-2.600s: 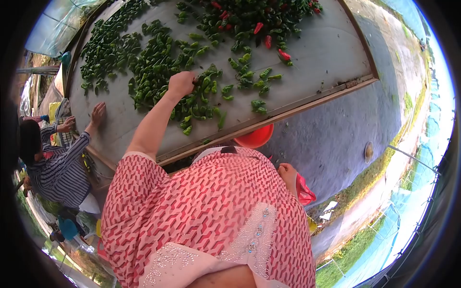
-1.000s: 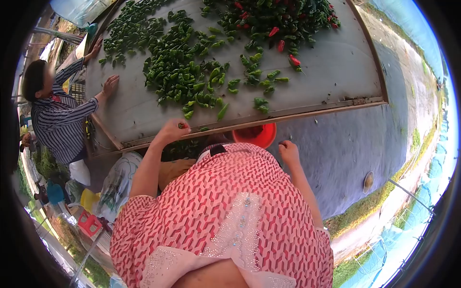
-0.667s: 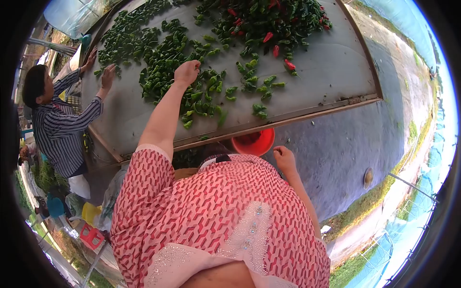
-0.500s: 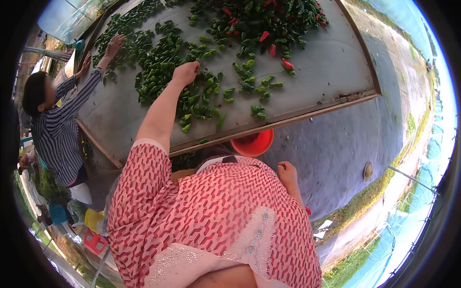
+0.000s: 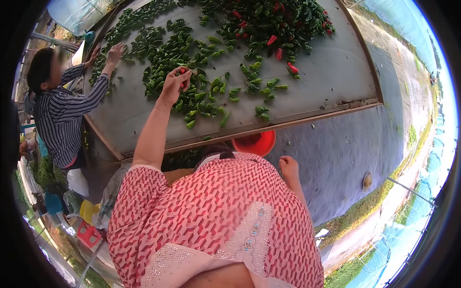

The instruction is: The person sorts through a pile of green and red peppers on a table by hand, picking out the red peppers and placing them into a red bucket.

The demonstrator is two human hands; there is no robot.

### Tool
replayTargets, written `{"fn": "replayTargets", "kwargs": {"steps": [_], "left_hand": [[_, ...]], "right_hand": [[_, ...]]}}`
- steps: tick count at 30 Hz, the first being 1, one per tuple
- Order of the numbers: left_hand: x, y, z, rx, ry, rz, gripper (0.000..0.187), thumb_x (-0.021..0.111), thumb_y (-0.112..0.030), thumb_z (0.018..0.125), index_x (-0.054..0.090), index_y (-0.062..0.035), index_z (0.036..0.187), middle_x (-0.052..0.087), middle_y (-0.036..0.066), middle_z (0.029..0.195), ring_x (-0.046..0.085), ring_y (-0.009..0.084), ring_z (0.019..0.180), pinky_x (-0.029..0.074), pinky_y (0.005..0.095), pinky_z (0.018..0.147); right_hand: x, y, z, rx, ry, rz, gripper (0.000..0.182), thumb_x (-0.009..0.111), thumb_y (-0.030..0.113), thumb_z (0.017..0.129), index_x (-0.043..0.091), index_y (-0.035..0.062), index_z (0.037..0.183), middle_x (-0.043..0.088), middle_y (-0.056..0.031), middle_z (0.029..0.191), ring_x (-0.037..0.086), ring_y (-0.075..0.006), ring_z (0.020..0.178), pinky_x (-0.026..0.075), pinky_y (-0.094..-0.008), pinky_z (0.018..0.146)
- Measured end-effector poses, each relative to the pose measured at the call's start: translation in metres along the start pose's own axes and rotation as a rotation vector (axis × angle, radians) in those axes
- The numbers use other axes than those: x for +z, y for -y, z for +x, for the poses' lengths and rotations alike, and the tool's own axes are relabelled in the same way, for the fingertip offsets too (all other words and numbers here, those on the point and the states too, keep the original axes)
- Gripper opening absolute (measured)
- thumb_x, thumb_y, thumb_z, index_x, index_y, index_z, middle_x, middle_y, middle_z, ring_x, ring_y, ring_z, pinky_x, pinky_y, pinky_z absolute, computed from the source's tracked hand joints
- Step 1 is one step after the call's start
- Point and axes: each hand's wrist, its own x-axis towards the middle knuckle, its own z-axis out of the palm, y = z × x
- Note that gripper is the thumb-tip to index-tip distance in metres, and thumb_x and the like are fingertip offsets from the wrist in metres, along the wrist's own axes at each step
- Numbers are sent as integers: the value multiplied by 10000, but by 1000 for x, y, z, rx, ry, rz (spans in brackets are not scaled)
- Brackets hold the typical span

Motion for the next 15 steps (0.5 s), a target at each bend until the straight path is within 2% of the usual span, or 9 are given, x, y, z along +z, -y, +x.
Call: {"fn": "replayTargets", "kwargs": {"steps": [1,3,5,9,11,15], "left_hand": [[7,-4,-13,10,25,-51,96,715,-128,862,633,-82,879,582,-2,654,511,76,512,324,228,417],[21,-12,-39,18,73,-124,95,700,-110,859,614,-85,889,568,4,655,525,97,521,330,230,431],[32,-18,-59,15,153,-206,93,687,-107,857,601,-85,885,559,8,663,532,106,528,335,231,438],[48,-26,-91,22,308,-296,123,675,-98,825,563,-67,865,532,10,675,535,119,541,346,236,453],[46,-23,-96,8,385,-353,149,677,-96,807,541,-57,854,565,37,714,526,120,542,361,238,461],[53,-32,-119,37,452,-357,169,686,-102,793,539,-51,862,627,105,819,539,127,557,400,245,472]], "right_hand": [[-4,24,11,-32,23,46,224,616,136,838,680,-6,998,674,-101,765,639,-164,690,505,-305,650],[-10,85,27,-76,121,137,216,638,113,860,659,-20,1029,659,-42,780,582,-87,709,475,-242,644],[-4,127,50,-391,114,59,226,646,133,858,658,12,1049,652,-74,772,604,-157,707,495,-297,676],[-4,264,40,-648,212,-186,494,712,202,799,569,81,1256,646,-103,995,619,-221,868,493,-325,771],[11,304,42,-907,185,-247,598,726,218,775,522,106,1325,630,-107,1057,615,-242,947,484,-328,820],[30,362,26,-986,464,-88,520,722,212,783,580,95,1269,637,-108,1075,615,-235,988,477,-318,853]]}}
